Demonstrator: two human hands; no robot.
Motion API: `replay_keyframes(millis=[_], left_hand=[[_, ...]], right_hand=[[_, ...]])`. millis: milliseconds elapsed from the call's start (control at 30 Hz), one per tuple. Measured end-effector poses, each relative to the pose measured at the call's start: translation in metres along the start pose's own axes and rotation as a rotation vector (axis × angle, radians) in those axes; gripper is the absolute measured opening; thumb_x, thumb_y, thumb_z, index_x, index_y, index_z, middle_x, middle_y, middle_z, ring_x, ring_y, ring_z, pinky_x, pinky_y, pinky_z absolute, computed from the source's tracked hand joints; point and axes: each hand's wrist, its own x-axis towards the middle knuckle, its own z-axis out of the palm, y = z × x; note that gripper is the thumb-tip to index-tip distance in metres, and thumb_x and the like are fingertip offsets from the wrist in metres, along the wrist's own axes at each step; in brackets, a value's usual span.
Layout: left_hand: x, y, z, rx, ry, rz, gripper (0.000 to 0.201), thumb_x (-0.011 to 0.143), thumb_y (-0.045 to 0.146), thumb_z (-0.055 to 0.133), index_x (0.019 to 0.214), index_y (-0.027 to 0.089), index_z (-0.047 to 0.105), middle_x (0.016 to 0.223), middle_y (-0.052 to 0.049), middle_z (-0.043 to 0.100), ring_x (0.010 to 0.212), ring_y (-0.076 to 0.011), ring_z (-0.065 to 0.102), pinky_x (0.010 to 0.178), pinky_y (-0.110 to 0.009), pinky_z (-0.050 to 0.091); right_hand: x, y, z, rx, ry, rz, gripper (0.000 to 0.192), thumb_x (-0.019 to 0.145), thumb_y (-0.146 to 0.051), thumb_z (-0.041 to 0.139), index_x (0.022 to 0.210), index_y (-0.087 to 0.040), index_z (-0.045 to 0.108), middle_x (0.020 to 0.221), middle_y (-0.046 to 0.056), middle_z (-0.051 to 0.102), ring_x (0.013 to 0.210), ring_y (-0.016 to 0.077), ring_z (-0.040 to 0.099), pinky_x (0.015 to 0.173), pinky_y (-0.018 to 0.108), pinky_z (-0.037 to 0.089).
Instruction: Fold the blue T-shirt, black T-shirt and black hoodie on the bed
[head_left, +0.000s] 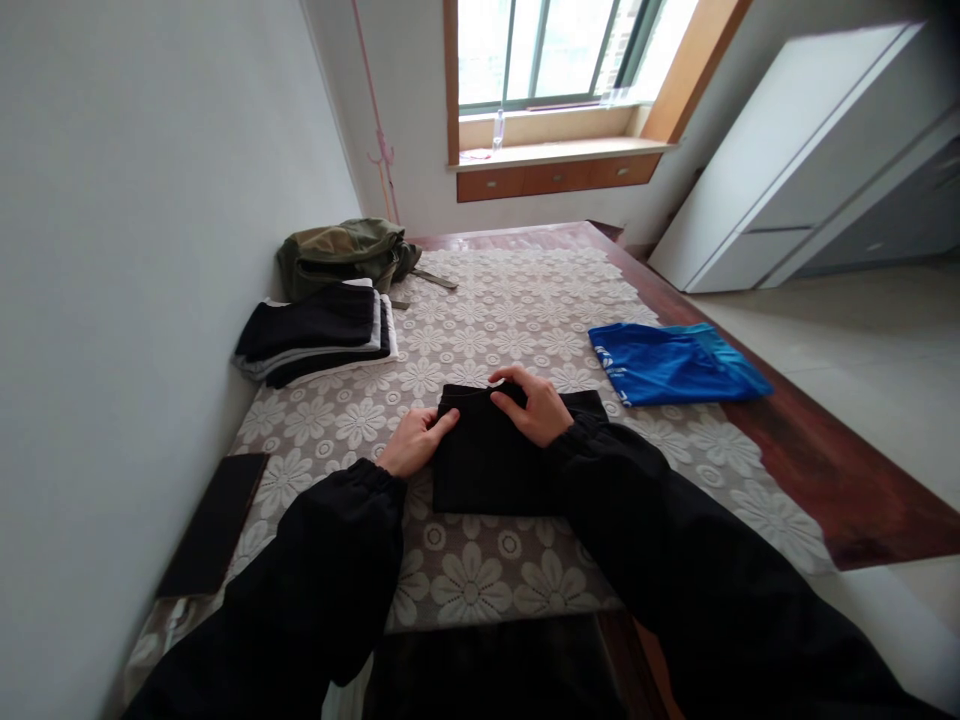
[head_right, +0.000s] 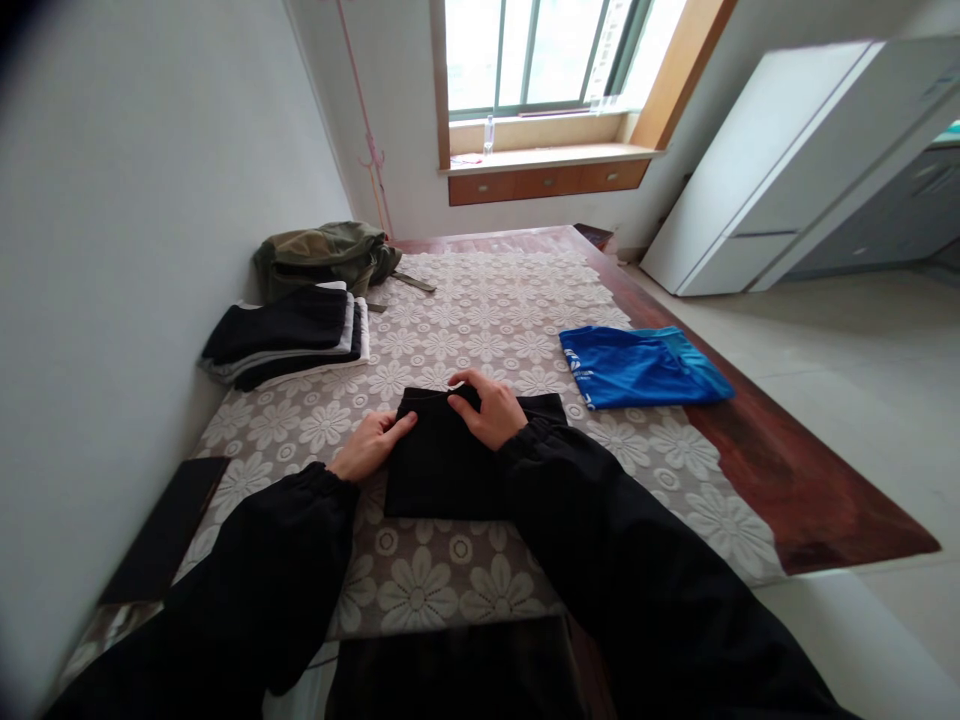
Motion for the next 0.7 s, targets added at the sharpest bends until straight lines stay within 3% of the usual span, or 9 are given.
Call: replay_keyframes(millis=[167, 367, 467, 600, 700], left_hand=[[0.001, -0.002, 0.002, -0.071, -0.013, -0.029, 0.044, 0.085, 0.062, 0.072, 0.088, 0.018, 0.078, 0.087, -0.008, 0.079, 0.078, -0.0235, 0.07, 0.067, -0.031, 0.052], [-0.008, 0.006, 0.017, -0.422, -0.082, -0.1, 0.056, 0.078, 0.049, 0.085, 0.124, 0.021, 0.071, 0.109, -0.008, 0.079, 0.103, -0.0272, 0.072, 0.097, -0.04, 0.054], [-0.011, 0.004, 0.023, -0.469, -0.056, -0.122, 0.059, 0.071, 0.045, 0.092, 0.12, 0.02, 0.072, 0.11, -0.009, 0.079, 0.11, -0.0292, 0.071, 0.102, -0.043, 0.052], [-0.01, -0.002, 0.029, -0.49, 0.05, -0.105, 0.049, 0.07, 0.046, 0.092, 0.109, 0.02, 0.074, 0.104, -0.006, 0.08, 0.105, -0.0274, 0.072, 0.096, -0.039, 0.055], [-0.008, -0.003, 0.031, -0.513, 0.106, -0.099, 0.044, 0.072, 0.043, 0.091, 0.107, 0.02, 0.074, 0.103, -0.006, 0.08, 0.102, -0.0252, 0.073, 0.092, -0.034, 0.056]], right_hand=[[0.0, 0.0, 0.0, -0.041, -0.003, 0.002, 0.02, 0.091, -0.032, 0.062, 0.11, -0.025, 0.068, 0.098, 0.003, 0.076, 0.088, 0.0242, 0.07, 0.082, 0.037, 0.053], [-0.002, -0.003, 0.0, -0.052, 0.004, -0.055, 0.021, 0.094, -0.031, 0.06, 0.114, -0.026, 0.066, 0.103, 0.004, 0.075, 0.093, 0.0244, 0.07, 0.087, 0.038, 0.053], [-0.001, -0.002, -0.003, -0.112, -0.004, -0.109, 0.025, 0.096, -0.032, 0.06, 0.12, -0.027, 0.066, 0.106, 0.005, 0.074, 0.099, 0.0265, 0.068, 0.093, 0.042, 0.051], [0.0, -0.017, -0.014, -0.21, -0.009, -0.251, 0.03, 0.097, -0.033, 0.061, 0.126, -0.026, 0.067, 0.118, 0.01, 0.072, 0.116, 0.0315, 0.062, 0.109, 0.052, 0.043], [-0.012, -0.047, -0.016, 0.0, -0.149, -0.454, 0.027, 0.101, -0.031, 0.058, 0.127, -0.028, 0.067, 0.115, 0.008, 0.073, 0.11, 0.0262, 0.066, 0.103, 0.045, 0.049]])
